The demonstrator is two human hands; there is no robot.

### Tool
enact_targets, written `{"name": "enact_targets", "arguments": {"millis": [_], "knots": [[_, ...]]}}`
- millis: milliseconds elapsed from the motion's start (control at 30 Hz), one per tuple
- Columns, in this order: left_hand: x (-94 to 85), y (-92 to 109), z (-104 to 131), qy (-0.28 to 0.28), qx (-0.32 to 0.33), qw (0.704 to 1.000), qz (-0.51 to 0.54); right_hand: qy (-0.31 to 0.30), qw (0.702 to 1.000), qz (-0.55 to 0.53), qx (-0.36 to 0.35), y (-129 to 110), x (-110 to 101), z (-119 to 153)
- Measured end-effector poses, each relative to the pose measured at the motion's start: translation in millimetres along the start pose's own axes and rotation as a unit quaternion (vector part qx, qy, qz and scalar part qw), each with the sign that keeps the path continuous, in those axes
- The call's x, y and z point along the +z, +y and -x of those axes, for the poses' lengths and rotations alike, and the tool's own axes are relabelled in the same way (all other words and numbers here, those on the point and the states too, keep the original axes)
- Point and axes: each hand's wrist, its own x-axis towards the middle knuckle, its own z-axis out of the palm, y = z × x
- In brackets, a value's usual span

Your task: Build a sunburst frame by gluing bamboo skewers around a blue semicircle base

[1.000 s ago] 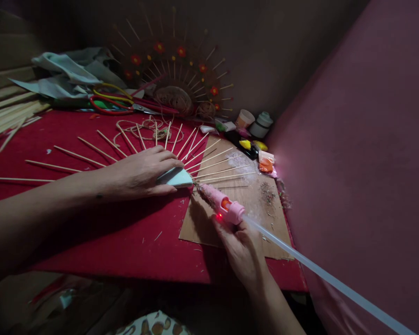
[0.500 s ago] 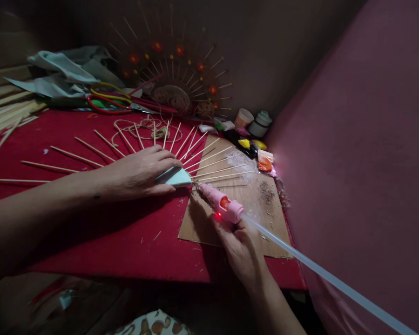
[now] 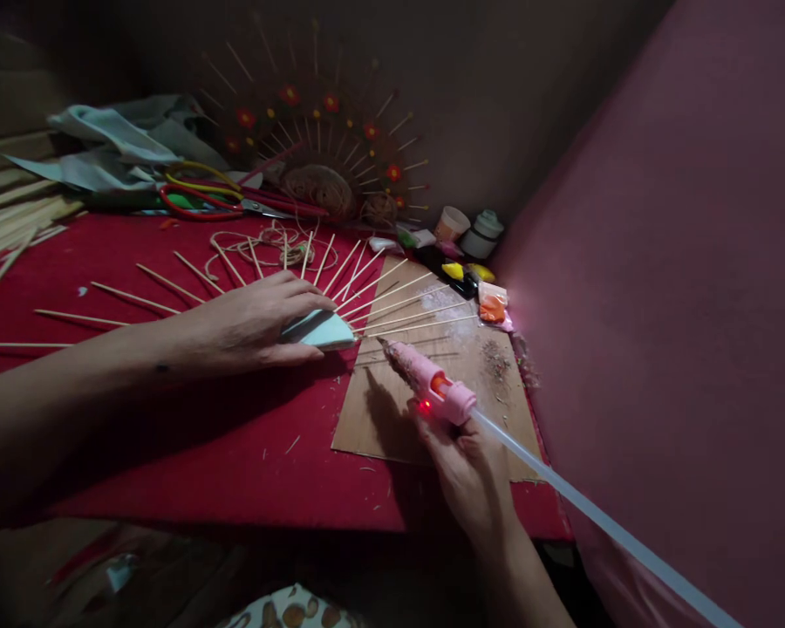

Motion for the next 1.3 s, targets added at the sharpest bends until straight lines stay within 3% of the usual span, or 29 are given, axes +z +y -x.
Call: {"name": "enact_targets", "arguments": {"millis": [100,167,233,267,367,433,533,700,767,833,900,1000,1033,1100,1167,1200,1233,1300], "knots": [[-2.2,0,0,0.003,-0.005,1.000,0.012,0.071,0.992,0.104,-0.004,14,-16,2],[-3.3,0,0,0.006,-0.009,1.000,0.012,0.102,0.968,0.215,-0.082,26,-29,1],[-3.8,-1,0,0.012,-0.009,1.000,0.008,0.153,0.901,0.361,-0.188,35,-41,-3],[-4.0,-1,0,0.015,-0.009,1.000,0.005,0.157,0.864,0.435,-0.196,37,-46,-7],[-4.7,-2,0,0.024,-0.013,1.000,0.005,0.102,0.783,0.606,-0.098,40,-55,-18],[-5.2,-2,0,0.028,-0.018,0.999,0.007,0.059,0.759,0.648,-0.028,41,-59,-25],[-6.5,-1,1,0.028,-0.017,0.999,0.011,0.018,0.769,0.638,0.008,45,-66,-32],[-11.2,5,3,0.027,-0.008,0.999,0.035,0.000,0.787,0.616,-0.011,37,-70,-33],[-13.5,8,4,0.029,-0.005,0.999,0.044,0.056,0.799,0.594,-0.072,23,-61,-31],[-15.1,10,4,0.031,0.001,0.998,0.051,0.111,0.839,0.492,-0.201,6,-43,-30],[-15.8,12,5,0.033,0.007,0.998,0.056,0.064,0.880,0.369,-0.292,-9,-21,-31],[-15.2,14,6,0.040,0.019,0.997,0.058,0.073,0.863,0.343,-0.364,-25,9,-37],[-14.9,14,6,0.041,0.024,0.997,0.058,0.085,0.869,0.337,-0.352,-28,16,-39],[-14.4,15,6,0.041,0.028,0.997,0.056,0.085,0.922,0.276,-0.259,-29,25,-40],[-14.9,17,6,0.042,0.025,0.997,0.053,0.040,0.987,0.126,-0.096,-26,31,-39],[-15.5,18,7,0.045,0.020,0.997,0.053,0.006,1.000,0.025,-0.008,-24,34,-39],[-16.2,19,7,0.050,0.015,0.997,0.055,-0.032,0.994,-0.080,0.068,-22,37,-38],[-17.7,22,8,0.067,0.009,0.996,0.061,-0.094,0.947,-0.262,0.158,-19,43,-39]]}}
